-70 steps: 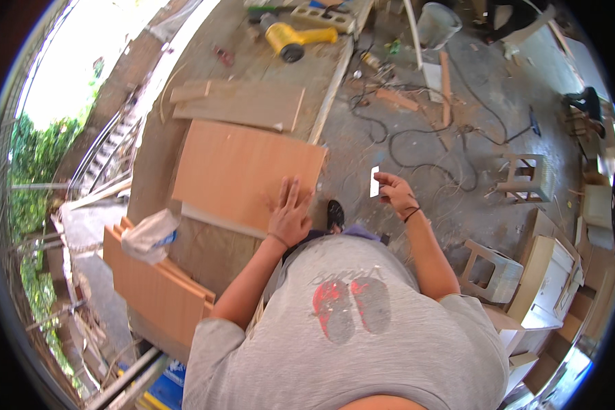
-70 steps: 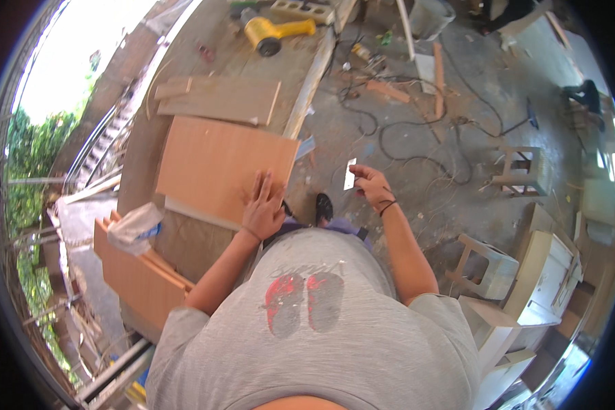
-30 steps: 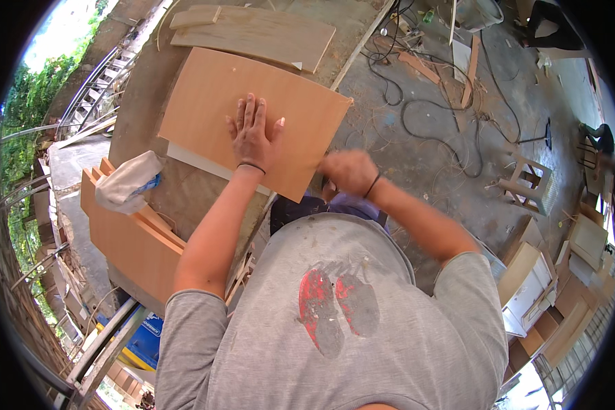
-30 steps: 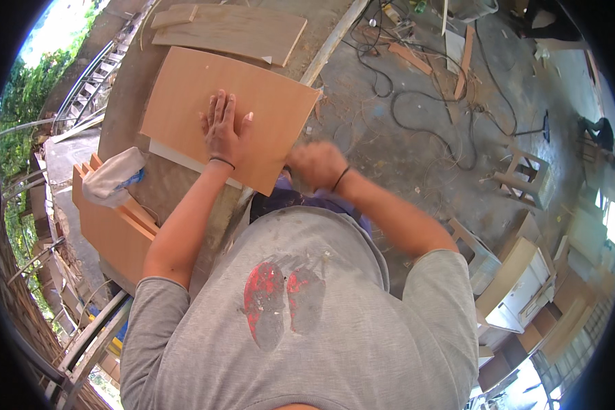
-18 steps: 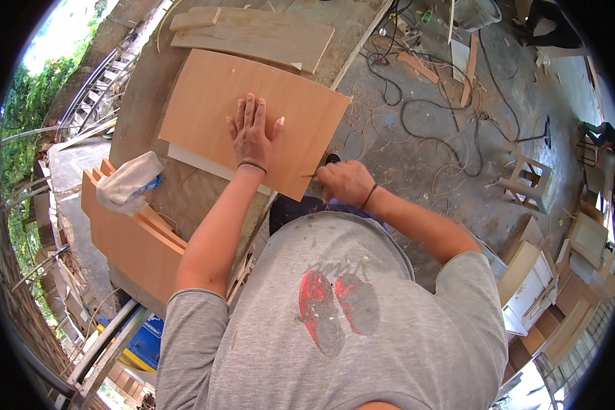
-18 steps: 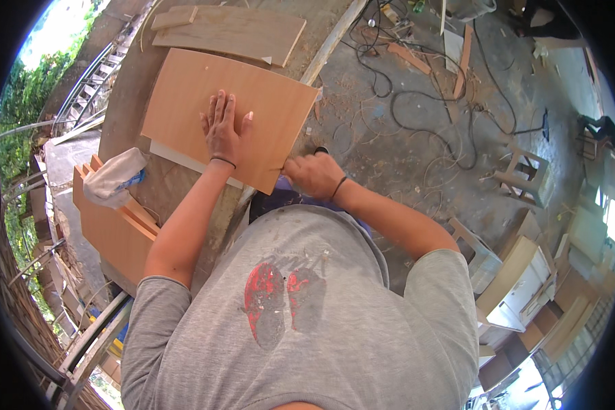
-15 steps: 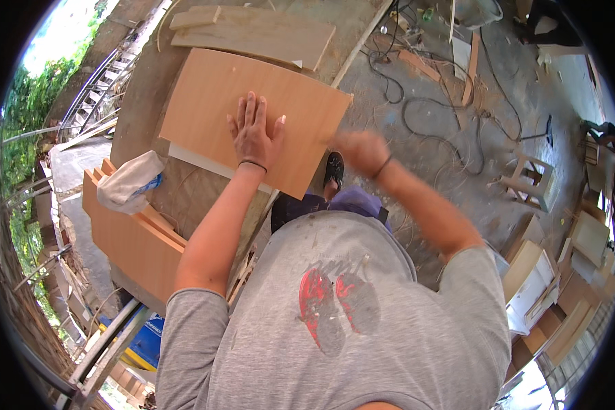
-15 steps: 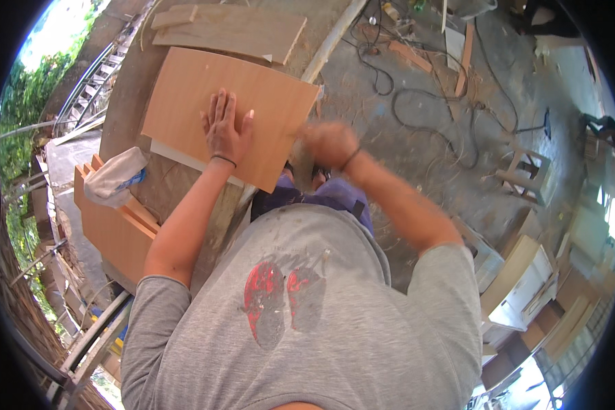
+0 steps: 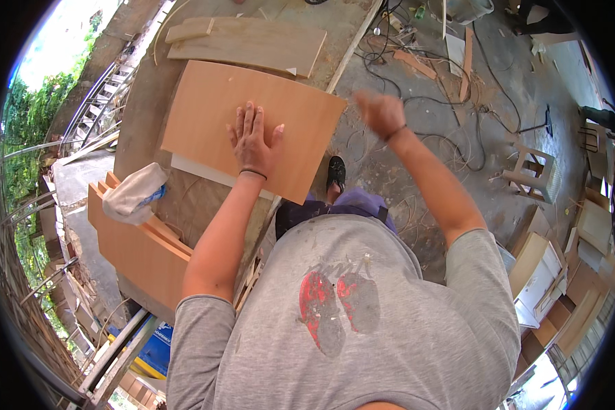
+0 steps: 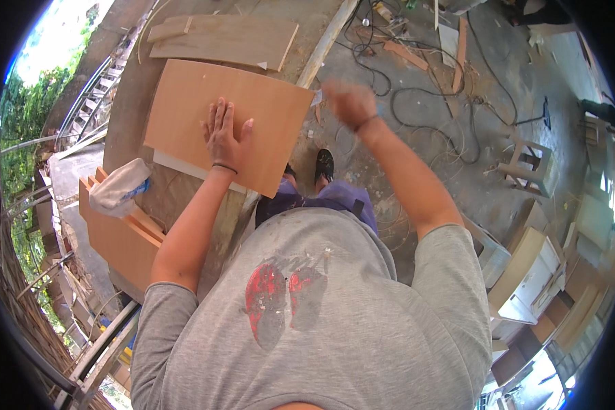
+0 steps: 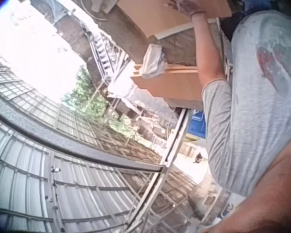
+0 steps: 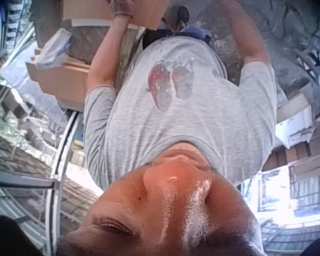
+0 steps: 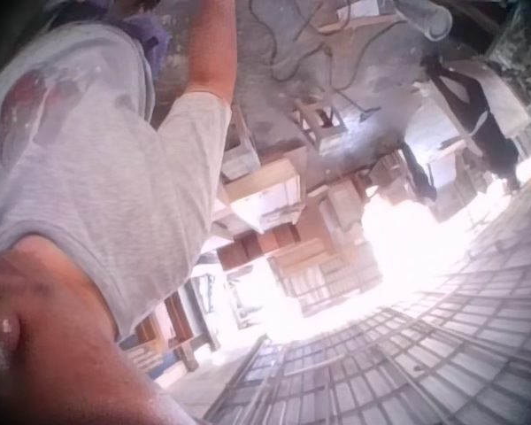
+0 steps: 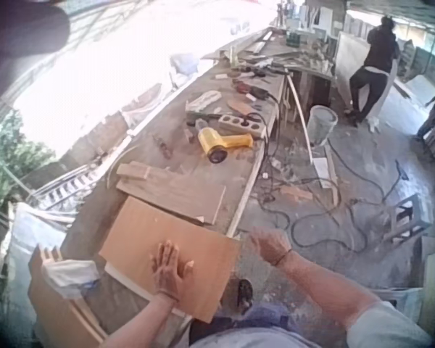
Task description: The person applies adhesive edging to the side of a wood panel by hand, uses a small block to press it down, trims the excess edging using a blade, and then wipes the panel with a cloth and liquid.
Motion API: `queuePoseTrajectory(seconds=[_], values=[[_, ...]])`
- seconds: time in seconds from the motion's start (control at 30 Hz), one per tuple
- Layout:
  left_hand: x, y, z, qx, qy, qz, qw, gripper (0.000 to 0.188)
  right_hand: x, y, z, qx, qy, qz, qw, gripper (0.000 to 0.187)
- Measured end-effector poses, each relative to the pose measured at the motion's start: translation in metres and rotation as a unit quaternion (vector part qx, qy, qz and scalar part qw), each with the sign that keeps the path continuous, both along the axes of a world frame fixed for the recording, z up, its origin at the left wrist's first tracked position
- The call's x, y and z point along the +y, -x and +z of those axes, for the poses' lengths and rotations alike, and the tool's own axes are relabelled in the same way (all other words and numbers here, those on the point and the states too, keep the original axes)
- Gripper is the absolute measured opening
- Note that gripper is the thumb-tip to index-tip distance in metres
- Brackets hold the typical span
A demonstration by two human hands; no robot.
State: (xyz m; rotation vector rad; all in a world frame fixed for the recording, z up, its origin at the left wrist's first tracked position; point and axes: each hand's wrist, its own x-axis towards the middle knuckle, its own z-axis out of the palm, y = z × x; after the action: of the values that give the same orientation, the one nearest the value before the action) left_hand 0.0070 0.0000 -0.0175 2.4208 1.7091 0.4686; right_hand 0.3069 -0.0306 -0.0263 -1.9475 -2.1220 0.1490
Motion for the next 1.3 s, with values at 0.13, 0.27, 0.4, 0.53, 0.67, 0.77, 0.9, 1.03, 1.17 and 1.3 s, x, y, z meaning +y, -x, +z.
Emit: queuePoseTrajectory(seconds=[0.13, 0.27, 0.4, 0.53, 0.67, 0.77, 0.9, 1.03, 1.17, 1.3], values=[[0.005, 0.002, -0.002, 0.004, -0.017, -0.001, 1.0, 0.061, -0.012, 0.001, -0.004, 0.082, -0.053, 0.033, 0.995, 0.013], [-0.001, 0.001, -0.001, -0.008, -0.008, 0.005, 1.0, 0.06, -0.063, 0.065, 0.006, 0.123, 0.025, 0.215, 0.968, 0.01], [0.001, -0.001, 0.001, -0.012, -0.011, 0.006, 1.0, 0.059, -0.008, 0.013, 0.008, 0.052, -0.029, 0.098, 0.993, 0.009], [0.003, -0.001, -0.002, -0.006, -0.022, 0.019, 1.0, 0.059, 0.001, 0.001, 0.012, 0.023, 0.003, -0.03, 0.999, 0.011], [-0.001, -0.002, -0.001, 0.001, -0.019, 0.024, 1.0, 0.059, -0.047, 0.052, 0.005, 0.091, -0.015, 0.211, 0.973, 0.018], [0.003, -0.001, 0.001, 0.003, -0.013, 0.022, 1.0, 0.061, -0.025, 0.036, 0.0, 0.041, -0.059, 0.179, 0.981, 0.018], [0.004, 0.001, -0.008, 0.011, -0.03, 0.012, 0.999, 0.061, 0.029, -0.02, 0.01, -0.066, 0.049, -0.002, 0.997, 0.018], [0.0, 0.002, -0.005, 0.002, -0.02, 0.02, 1.0, 0.061, -0.025, 0.035, 0.006, 0.048, -0.013, 0.245, 0.968, 0.021], [0.003, -0.002, -0.003, 0.005, -0.014, 0.015, 1.0, 0.062, 0.011, 0.004, 0.006, -0.073, 0.099, 0.027, 0.992, 0.015], [0.001, 0.002, -0.004, 0.008, -0.02, 0.019, 1.0, 0.062, 0.021, -0.003, 0.017, 0.048, 0.02, 0.06, 0.997, 0.015]])
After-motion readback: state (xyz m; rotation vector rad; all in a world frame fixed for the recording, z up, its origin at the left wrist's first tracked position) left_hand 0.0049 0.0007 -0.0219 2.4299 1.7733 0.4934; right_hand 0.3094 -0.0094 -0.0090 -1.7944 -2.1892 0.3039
